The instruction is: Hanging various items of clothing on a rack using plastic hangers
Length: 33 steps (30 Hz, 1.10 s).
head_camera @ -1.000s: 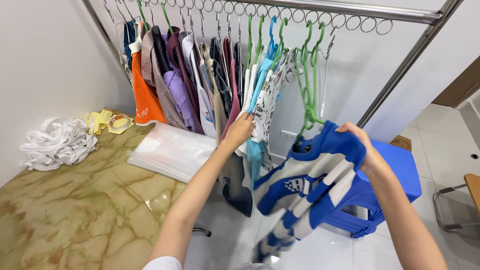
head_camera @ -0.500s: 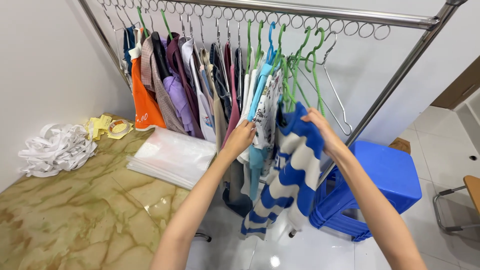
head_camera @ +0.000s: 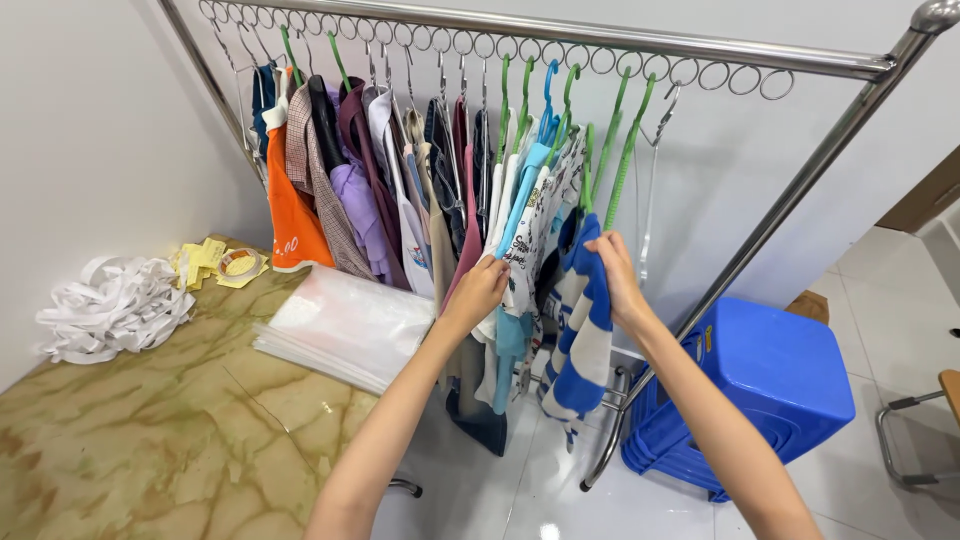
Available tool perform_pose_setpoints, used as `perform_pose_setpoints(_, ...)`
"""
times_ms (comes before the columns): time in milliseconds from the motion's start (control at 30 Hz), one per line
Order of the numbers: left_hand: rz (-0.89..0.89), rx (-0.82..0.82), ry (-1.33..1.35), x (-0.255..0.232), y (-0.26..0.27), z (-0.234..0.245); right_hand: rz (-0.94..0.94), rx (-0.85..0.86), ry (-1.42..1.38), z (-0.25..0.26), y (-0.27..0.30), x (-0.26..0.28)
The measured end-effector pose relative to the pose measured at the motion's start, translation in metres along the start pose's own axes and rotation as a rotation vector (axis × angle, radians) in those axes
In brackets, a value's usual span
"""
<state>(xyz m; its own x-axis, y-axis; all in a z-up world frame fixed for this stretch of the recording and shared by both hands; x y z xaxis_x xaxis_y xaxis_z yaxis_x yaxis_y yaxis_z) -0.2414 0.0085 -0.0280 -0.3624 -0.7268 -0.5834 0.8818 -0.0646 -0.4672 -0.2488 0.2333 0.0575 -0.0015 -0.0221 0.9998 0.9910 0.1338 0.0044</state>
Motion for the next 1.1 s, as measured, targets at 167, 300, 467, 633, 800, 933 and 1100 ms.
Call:
perform_pose_setpoints(167, -0.007, 0.0, 0.056, -0.019, 0.004, 0.003, -0.034, -0.007, -0.014, -0.007, 0.04, -0.01)
perform_pose_setpoints(300, -0.009, -0.005, 0.081, -0.024, 0.004, 0.005, 0.018, 0.054, 0.007, -0.015, 0.031, -0.037)
perform_pose_setpoints(467, -0.011, -0.007, 0.09, -0.013, 0.002, 0.003, 0.106, 0.076, -0.04, -0.035, -0.008, -0.065)
perform_pose_setpoints(633, 0.007, -0.009, 0.085, -0.004, -0.001, 0.001, 0.209, 0.063, -0.052, -0.049, -0.048, -0.057)
perform_pose_setpoints(800, 0.038, -0.024, 0.091, 0.013, -0.002, -0.006, 0.165, 0.096, -0.087, -0.078, 0.003, -0.006)
perform_pose_setpoints(933, 0.044, -0.014, 0.085, 0.005, 0.0, 0.004, 0.184, 0.108, -0.073, -0.084, -0.017, -0.034)
perform_pose_setpoints(1100, 0.045, 0.001, 0.074, 0.007, 0.001, 0.001, 0.249, 0.06, -0.018, -0.084, -0.021, -0.024)
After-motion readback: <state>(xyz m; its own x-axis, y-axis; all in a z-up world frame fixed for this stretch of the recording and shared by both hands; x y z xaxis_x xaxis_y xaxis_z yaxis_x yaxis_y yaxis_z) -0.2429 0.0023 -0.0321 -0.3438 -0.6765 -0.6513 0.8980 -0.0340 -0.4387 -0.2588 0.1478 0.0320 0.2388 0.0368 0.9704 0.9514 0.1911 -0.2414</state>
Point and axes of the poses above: each hand's wrist, its own y-axis away from the middle knuckle, its own z-axis out of the back of the hand, x = y × z, the point moved 6 cm from there along -y, towards the middle knuckle, and after that the axes turned 8 degrees about y, right-handed, at the moved point
